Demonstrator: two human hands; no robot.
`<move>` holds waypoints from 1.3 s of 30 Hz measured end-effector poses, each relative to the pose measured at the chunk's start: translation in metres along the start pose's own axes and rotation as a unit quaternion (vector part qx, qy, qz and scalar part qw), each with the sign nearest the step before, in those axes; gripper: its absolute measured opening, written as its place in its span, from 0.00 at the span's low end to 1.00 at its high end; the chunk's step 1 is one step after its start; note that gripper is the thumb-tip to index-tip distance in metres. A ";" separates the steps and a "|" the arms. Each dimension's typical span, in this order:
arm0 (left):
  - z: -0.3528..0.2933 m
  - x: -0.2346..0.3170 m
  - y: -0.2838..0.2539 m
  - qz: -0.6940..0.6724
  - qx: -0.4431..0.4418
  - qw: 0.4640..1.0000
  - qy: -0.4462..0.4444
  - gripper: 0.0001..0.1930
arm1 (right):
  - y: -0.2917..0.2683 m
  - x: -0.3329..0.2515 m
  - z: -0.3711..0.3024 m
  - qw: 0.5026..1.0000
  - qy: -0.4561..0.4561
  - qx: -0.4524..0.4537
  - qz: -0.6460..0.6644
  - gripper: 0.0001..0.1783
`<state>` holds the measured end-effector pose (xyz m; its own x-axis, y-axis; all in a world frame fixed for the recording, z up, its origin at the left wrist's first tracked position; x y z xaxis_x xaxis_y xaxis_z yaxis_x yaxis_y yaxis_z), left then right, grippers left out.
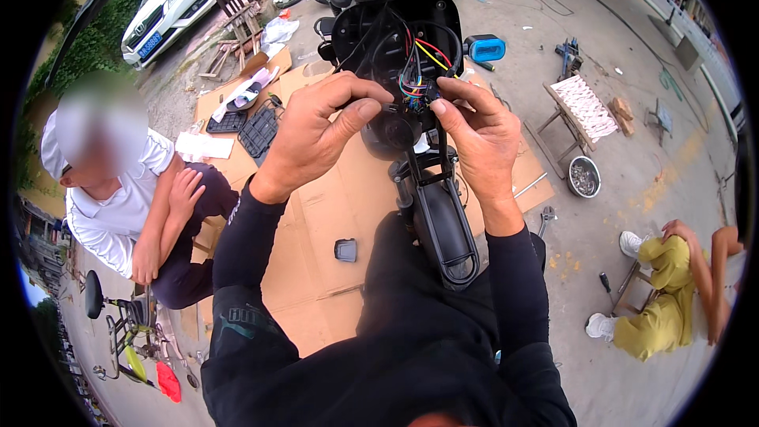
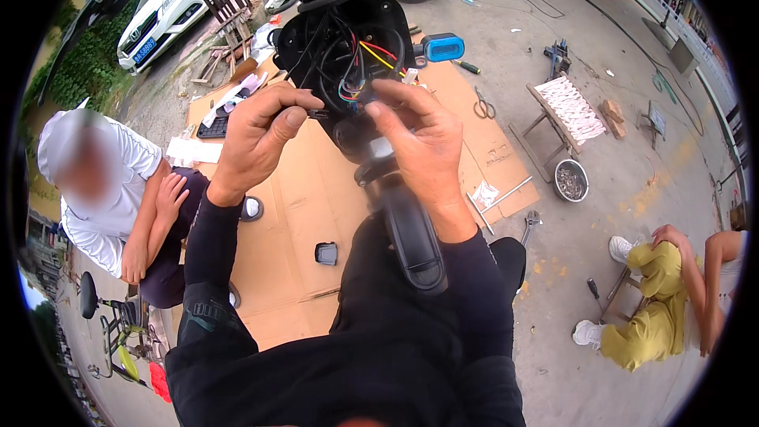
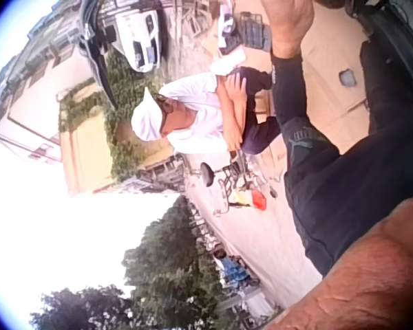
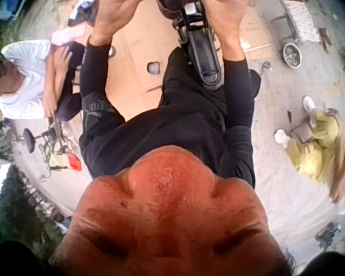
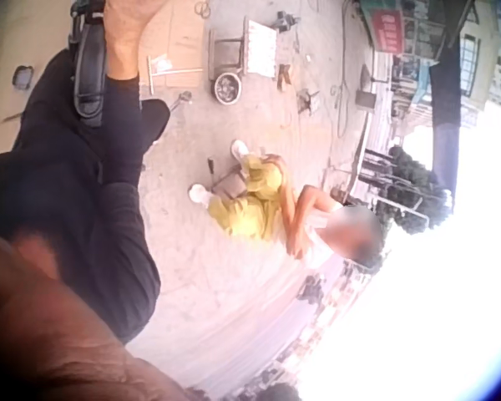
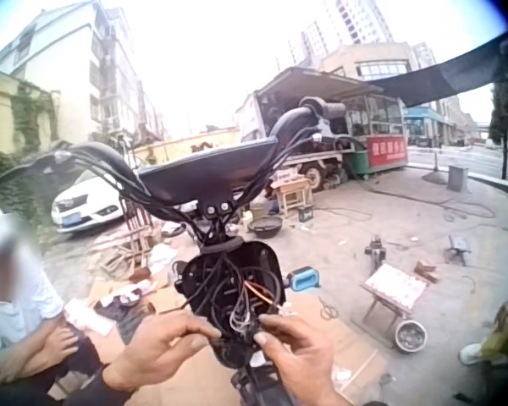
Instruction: The person connects electrical wires to a headlight unit, then mounts the headlight onto the front of a scooter. They secure the unit in place and test the light by turning it on and off.
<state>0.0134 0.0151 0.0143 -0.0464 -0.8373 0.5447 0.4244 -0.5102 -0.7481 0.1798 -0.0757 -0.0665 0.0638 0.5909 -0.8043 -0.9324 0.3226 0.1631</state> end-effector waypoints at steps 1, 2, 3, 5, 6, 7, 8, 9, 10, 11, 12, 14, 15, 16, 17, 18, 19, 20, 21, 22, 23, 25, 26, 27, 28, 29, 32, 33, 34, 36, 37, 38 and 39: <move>0.005 -0.005 0.001 0.020 0.012 1.000 -0.001 0.14 | 0.001 -0.002 0.002 1.000 -0.004 0.006 0.009 0.17; 0.016 -0.010 -0.001 0.001 0.013 0.999 -0.031 0.14 | 0.000 -0.005 0.007 1.000 -0.003 0.014 0.006 0.17; 0.025 -0.012 -0.001 -0.025 0.011 0.997 -0.067 0.15 | -0.002 -0.005 0.007 1.000 0.008 0.024 0.003 0.16; 0.042 -0.012 -0.004 -0.069 0.006 0.993 -0.101 0.17 | 0.000 -0.009 0.005 0.999 0.004 0.032 -0.014 0.16; 0.050 -0.012 -0.005 -0.082 -0.020 0.991 -0.108 0.17 | 0.000 -0.009 0.006 0.999 0.000 0.032 -0.007 0.16; 0.057 -0.013 -0.005 -0.096 -0.047 0.988 -0.116 0.18 | 0.000 -0.007 0.005 0.999 -0.004 0.033 0.000 0.17; 0.063 -0.012 -0.004 -0.109 -0.073 0.984 -0.123 0.18 | -0.001 -0.006 0.005 0.999 -0.009 0.033 0.007 0.17; 0.066 -0.014 -0.003 -0.108 -0.089 0.980 -0.141 0.18 | -0.001 -0.003 0.004 0.999 0.000 0.039 0.004 0.17; 0.069 -0.015 -0.002 -0.107 -0.097 0.979 -0.143 0.18 | -0.001 -0.004 0.005 0.999 -0.002 0.041 0.007 0.17; 0.072 -0.017 -0.001 -0.107 -0.105 0.978 -0.145 0.18 | -0.002 -0.005 0.006 0.999 -0.003 0.042 0.010 0.17; 0.074 -0.020 0.000 -0.107 -0.114 0.976 -0.149 0.18 | -0.001 -0.004 0.006 0.999 -0.002 0.044 0.015 0.17; 0.075 -0.027 0.004 -0.130 -0.137 0.970 -0.153 0.18 | 0.000 -0.006 0.007 0.998 -0.007 0.054 0.020 0.18; 0.076 -0.029 0.005 -0.143 -0.148 0.966 -0.154 0.17 | 0.000 -0.007 0.008 0.998 -0.011 0.058 0.021 0.18; 0.076 -0.031 0.006 -0.143 -0.154 0.965 -0.156 0.18 | -0.001 -0.005 0.008 0.998 -0.007 0.055 0.018 0.18; 0.076 -0.031 0.006 -0.143 -0.160 0.964 -0.159 0.19 | -0.002 -0.003 0.009 0.998 -0.004 0.053 0.016 0.18; 0.076 -0.032 0.006 -0.143 -0.166 0.962 -0.161 0.19 | -0.003 -0.002 0.009 0.999 0.000 0.051 0.013 0.18; 0.077 -0.033 0.006 -0.134 -0.171 0.962 -0.165 0.19 | -0.002 -0.004 0.009 0.999 -0.001 0.046 0.006 0.17; 0.078 -0.034 0.005 -0.125 -0.177 0.961 -0.169 0.19 | -0.002 -0.006 0.009 0.999 -0.001 0.040 0.000 0.17; 0.079 -0.036 0.007 -0.117 -0.184 0.960 -0.174 0.20 | -0.003 -0.007 0.009 0.999 -0.001 0.037 -0.007 0.17; 0.079 -0.035 0.008 -0.110 -0.187 0.961 -0.173 0.19 | -0.003 -0.007 0.009 0.999 0.002 0.036 -0.013 0.17; 0.079 -0.034 0.009 -0.103 -0.190 0.961 -0.172 0.19 | -0.004 -0.008 0.010 0.999 0.004 0.035 -0.019 0.16; 0.079 -0.033 0.008 -0.097 -0.193 0.961 -0.171 0.19 | -0.003 -0.012 0.013 0.999 0.000 0.028 -0.043 0.15; 0.079 -0.035 0.009 -0.100 -0.195 0.960 -0.172 0.19 | -0.003 -0.015 0.013 0.998 -0.004 0.024 -0.062 0.14; 0.079 -0.036 0.011 -0.105 -0.198 0.959 -0.171 0.19 | -0.003 -0.018 0.014 0.996 -0.008 0.021 -0.083 0.14; 0.079 -0.035 0.011 -0.100 -0.199 0.960 -0.171 0.20 | -0.003 -0.019 0.014 0.995 -0.011 0.016 -0.094 0.14; 0.079 -0.034 0.012 -0.095 -0.199 0.960 -0.171 0.20 | -0.003 -0.021 0.015 0.994 -0.015 0.010 -0.105 0.14; 0.079 -0.036 0.013 -0.090 -0.201 0.961 -0.168 0.19 | -0.004 -0.025 0.017 0.989 -0.010 0.002 -0.148 0.14; 0.079 -0.035 0.013 -0.098 -0.201 0.961 -0.161 0.19 | -0.004 -0.026 0.017 0.987 -0.007 0.000 -0.163 0.14; 0.079 -0.035 0.013 -0.105 -0.202 0.961 -0.154 0.19 | -0.004 -0.027 0.017 0.985 -0.016 0.002 -0.174 0.14; 0.079 -0.034 0.013 -0.099 -0.201 0.962 -0.156 0.19 | -0.004 -0.027 0.017 0.980 -0.033 0.007 -0.198 0.14; 0.080 -0.034 0.014 -0.097 -0.200 0.963 -0.155 0.18 | -0.003 -0.029 0.016 0.975 -0.046 0.005 -0.217 0.14; 0.080 -0.034 0.014 -0.090 -0.193 0.965 -0.155 0.18 | -0.003 -0.030 0.016 0.970 -0.059 0.002 -0.237 0.14; 0.079 -0.033 0.014 -0.083 -0.185 0.967 -0.156 0.17 | -0.002 -0.032 0.016 0.964 -0.072 0.000 -0.255 0.14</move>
<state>0.0925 0.0510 0.0160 0.2146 -0.6675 0.7130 0.0787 -0.7158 -0.6938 0.1855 -0.0838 -0.0324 0.5617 0.4519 -0.6930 -0.7674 0.5977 -0.2321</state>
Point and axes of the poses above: each hand's wrist, its own z-axis towards the middle knuckle, its own y-axis out of the palm, x = y × z, the point moved 8 cm from there along z, towards the middle knuckle, and after that the axes turned 14 degrees about -x, right-handed, at the moved point
